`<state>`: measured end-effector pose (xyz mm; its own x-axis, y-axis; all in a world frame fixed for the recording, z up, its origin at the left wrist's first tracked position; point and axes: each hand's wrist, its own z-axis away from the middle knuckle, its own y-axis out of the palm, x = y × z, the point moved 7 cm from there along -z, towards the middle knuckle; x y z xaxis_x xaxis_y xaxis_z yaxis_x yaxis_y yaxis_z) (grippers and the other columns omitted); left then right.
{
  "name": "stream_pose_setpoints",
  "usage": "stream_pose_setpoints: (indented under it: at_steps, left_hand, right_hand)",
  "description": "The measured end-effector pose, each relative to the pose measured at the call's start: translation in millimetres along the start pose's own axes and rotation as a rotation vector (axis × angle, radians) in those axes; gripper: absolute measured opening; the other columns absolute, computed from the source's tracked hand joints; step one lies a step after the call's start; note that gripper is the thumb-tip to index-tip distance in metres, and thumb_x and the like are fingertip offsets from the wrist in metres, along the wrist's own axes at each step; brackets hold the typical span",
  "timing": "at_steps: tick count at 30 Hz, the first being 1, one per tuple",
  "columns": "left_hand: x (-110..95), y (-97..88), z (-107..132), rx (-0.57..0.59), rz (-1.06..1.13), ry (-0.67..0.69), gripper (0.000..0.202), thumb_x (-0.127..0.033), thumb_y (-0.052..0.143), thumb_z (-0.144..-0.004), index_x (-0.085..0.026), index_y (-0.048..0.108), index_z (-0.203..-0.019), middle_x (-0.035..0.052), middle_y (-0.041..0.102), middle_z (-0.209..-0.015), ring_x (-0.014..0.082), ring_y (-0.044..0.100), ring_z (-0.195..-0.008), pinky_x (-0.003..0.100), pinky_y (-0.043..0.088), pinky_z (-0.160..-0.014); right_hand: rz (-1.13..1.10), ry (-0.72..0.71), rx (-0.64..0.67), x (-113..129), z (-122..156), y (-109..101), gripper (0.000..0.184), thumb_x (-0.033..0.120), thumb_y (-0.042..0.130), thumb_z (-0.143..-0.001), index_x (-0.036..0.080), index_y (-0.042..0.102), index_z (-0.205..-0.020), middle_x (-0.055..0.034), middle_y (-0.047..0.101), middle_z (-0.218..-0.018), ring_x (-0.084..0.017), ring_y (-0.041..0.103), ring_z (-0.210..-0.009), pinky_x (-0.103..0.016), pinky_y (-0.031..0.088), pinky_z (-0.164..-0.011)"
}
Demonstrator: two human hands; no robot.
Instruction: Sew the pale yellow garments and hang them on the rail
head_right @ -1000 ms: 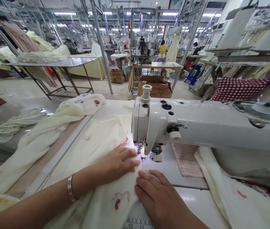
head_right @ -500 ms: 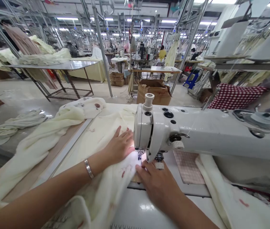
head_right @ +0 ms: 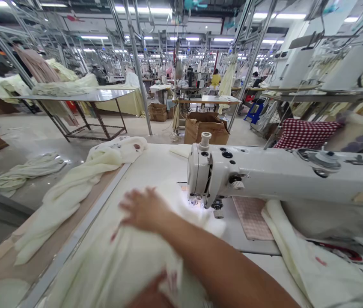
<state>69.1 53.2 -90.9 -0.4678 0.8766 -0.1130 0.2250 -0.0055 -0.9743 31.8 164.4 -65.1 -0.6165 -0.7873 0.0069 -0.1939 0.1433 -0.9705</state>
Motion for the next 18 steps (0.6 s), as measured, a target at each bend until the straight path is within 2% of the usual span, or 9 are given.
stream_pose_setpoints:
  at_steps: [1,3,5,8,10,12,14,16,18]
  left_hand:
    - [10.3,-8.8,6.6,-0.022,-0.005,-0.061,0.036,-0.024,0.040,-0.093,-0.037,0.047,-0.126,0.0015,0.056,-0.123,0.0212,0.050,-0.116,0.050,0.039,-0.101]
    - [40.8,-23.4,21.1,-0.038,-0.040,-0.202,0.041,-0.024,0.036,-0.093,-0.024,0.038,-0.135,0.0104,0.049,-0.131,0.0259,0.044,-0.123,0.056,0.035,-0.102]
    - [71.2,-31.9,38.1,0.015,-0.071,-0.231,0.049,-0.030,0.039,-0.093,-0.018,0.029,-0.140,0.0156,0.037,-0.140,0.0295,0.034,-0.130,0.058,0.032,-0.102]
    - [100.1,-37.3,69.1,0.163,-0.106,-0.118,0.054,-0.038,0.041,-0.093,-0.030,0.020,-0.142,0.0102,0.024,-0.148,0.0272,0.026,-0.134,0.051,0.030,-0.104]
    - [106.7,-43.3,83.9,0.191,-0.139,-0.120,0.055,-0.042,0.043,-0.091,-0.032,0.022,-0.141,0.0106,0.024,-0.148,0.0294,0.027,-0.133,0.051,0.032,-0.102]
    - [98.5,-51.2,82.0,0.146,-0.152,-0.169,0.052,-0.042,0.048,-0.088,-0.028,0.035,-0.136,0.0129,0.031,-0.145,0.0333,0.031,-0.130,0.053,0.035,-0.098]
    - [77.1,-55.4,60.9,0.082,-0.097,-0.205,0.038,-0.036,0.051,-0.086,-0.024,0.050,-0.123,0.0123,0.043,-0.136,0.0320,0.041,-0.121,0.049,0.038,-0.094]
    - [51.2,-51.8,27.4,0.068,-0.024,-0.200,0.021,-0.024,0.051,-0.083,-0.021,0.057,-0.103,0.0100,0.055,-0.116,0.0267,0.052,-0.102,0.044,0.044,-0.084]
    - [31.2,-43.7,-7.0,0.099,-0.032,-0.168,0.013,-0.016,0.052,-0.075,-0.018,0.056,-0.087,0.0080,0.058,-0.092,0.0242,0.053,-0.081,0.041,0.047,-0.070]
  right_hand:
    - [0.035,0.128,-0.023,-22.2,-3.8,-1.4,0.058,0.034,0.002,-0.097,0.008,0.042,-0.130,-0.0105,0.043,-0.136,-0.024,0.033,-0.127,-0.045,0.025,-0.097]
    - [0.069,0.275,-0.054,-45.8,2.4,-9.6,0.041,0.023,0.023,-0.098,0.006,0.043,-0.130,-0.0196,0.042,-0.136,-0.029,0.035,-0.127,-0.053,0.029,-0.097]
    - [0.067,0.253,-0.051,-39.2,27.2,-18.4,0.041,0.020,0.042,-0.092,0.011,0.041,-0.132,-0.0177,0.039,-0.139,-0.028,0.033,-0.130,-0.052,0.031,-0.101]
    - [0.028,0.073,0.007,-5.1,96.6,-25.4,0.040,0.034,0.050,-0.089,0.025,0.046,-0.128,-0.0032,0.042,-0.140,-0.022,0.034,-0.130,-0.045,0.036,-0.103]
    - [0.067,0.104,-0.001,0.5,149.5,-32.5,0.039,0.029,0.049,-0.089,0.022,0.047,-0.127,-0.0071,0.046,-0.136,-0.026,0.039,-0.127,-0.051,0.040,-0.099]
    - [0.101,0.226,-0.113,-7.4,189.9,-47.9,0.034,0.020,0.045,-0.089,0.021,0.050,-0.123,-0.0099,0.055,-0.126,-0.026,0.050,-0.116,-0.048,0.042,-0.094]
    - [0.038,0.256,-0.220,-10.7,207.3,-61.6,0.029,0.013,0.042,-0.088,0.021,0.056,-0.113,-0.0088,0.063,-0.100,-0.021,0.059,-0.090,-0.039,0.049,-0.076]
    - [-0.030,0.210,-0.270,-6.0,202.7,-69.2,0.026,0.010,0.041,-0.086,0.021,0.060,-0.100,-0.0044,0.059,-0.076,-0.017,0.053,-0.067,-0.032,0.043,-0.058]
    - [-0.042,0.190,-0.237,-0.1,187.7,-67.7,0.020,0.012,0.045,-0.085,0.022,0.061,-0.093,-0.0017,0.053,-0.067,-0.016,0.046,-0.061,-0.030,0.037,-0.055]
